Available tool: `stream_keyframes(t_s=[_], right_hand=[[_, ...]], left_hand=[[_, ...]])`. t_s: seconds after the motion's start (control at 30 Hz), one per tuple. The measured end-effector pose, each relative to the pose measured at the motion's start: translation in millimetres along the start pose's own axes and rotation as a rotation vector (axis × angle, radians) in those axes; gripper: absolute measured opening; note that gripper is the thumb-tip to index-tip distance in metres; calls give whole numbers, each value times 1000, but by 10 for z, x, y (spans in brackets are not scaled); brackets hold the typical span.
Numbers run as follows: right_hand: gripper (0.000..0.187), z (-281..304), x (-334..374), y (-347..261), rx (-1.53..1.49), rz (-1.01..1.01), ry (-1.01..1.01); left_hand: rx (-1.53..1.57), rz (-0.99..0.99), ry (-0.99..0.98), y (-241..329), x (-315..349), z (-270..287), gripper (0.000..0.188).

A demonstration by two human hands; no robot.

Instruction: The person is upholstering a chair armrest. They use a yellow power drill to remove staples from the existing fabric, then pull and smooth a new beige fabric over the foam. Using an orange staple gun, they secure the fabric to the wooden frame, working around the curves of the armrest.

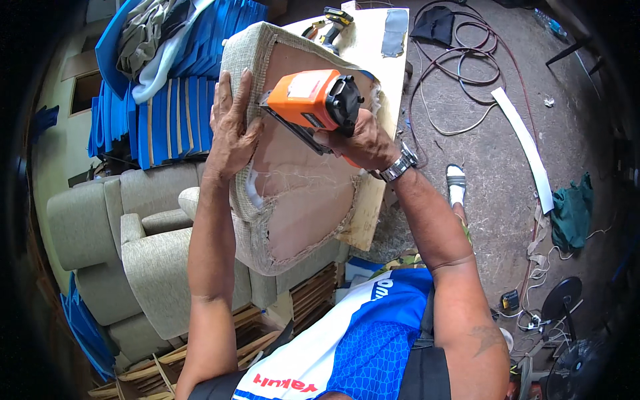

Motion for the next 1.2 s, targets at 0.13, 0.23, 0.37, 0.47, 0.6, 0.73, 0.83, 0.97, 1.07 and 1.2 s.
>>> stream_keyframes(t_s=[0.13, 0.23, 0.37, 0.47, 0.6, 0.73, 0.83, 0.97, 1.07, 1.2], right_hand=[[25, -62, 79, -50, 62, -4, -17], [35, -126, 116, -32, 90, 7, -112], [36, -120, 162, -18, 168, -79, -99], [30, -73, 216, -206, 158, -24, 0], [59, 401, 319, 271, 390, -129, 229], [80, 777, 211, 355, 820, -153, 289], [86, 1041, -27, 711, 944, -165, 223], [81, 1549, -577, 1414, 1124, -324, 306], [83, 1798, -1175, 1657, 1306, -456, 249], [68, 2106, -1883, 1812, 1418, -445, 232]], left_hand=[[-12, -5, -2, -11, 40, -4, 94], [-17, 1, -11, 4, 28, 3, 96], [-48, 21, -27, 0, 23, -26, 105], [-44, 21, -16, 36, 13, 11, 102], [-38, 46, 89, 42, -9, 67, 83], [-26, 92, 138, 50, -9, 74, 59], [-10, 118, 151, 137, 24, 158, 59], [91, 132, 159, 144, 112, 173, 62], [119, 136, 157, 116, 88, 175, 59], [149, 143, 127, 93, 66, 136, 57]])
Point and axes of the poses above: each hand's wrist, its own x-axis away from the middle knuckle, its own z-axis out of the back of the hand, y = z × x, the point moved 7 cm from there along -x, towards the middle knuckle, and after that the axes turned 5 degrees about -y, right-handed, at the moved point
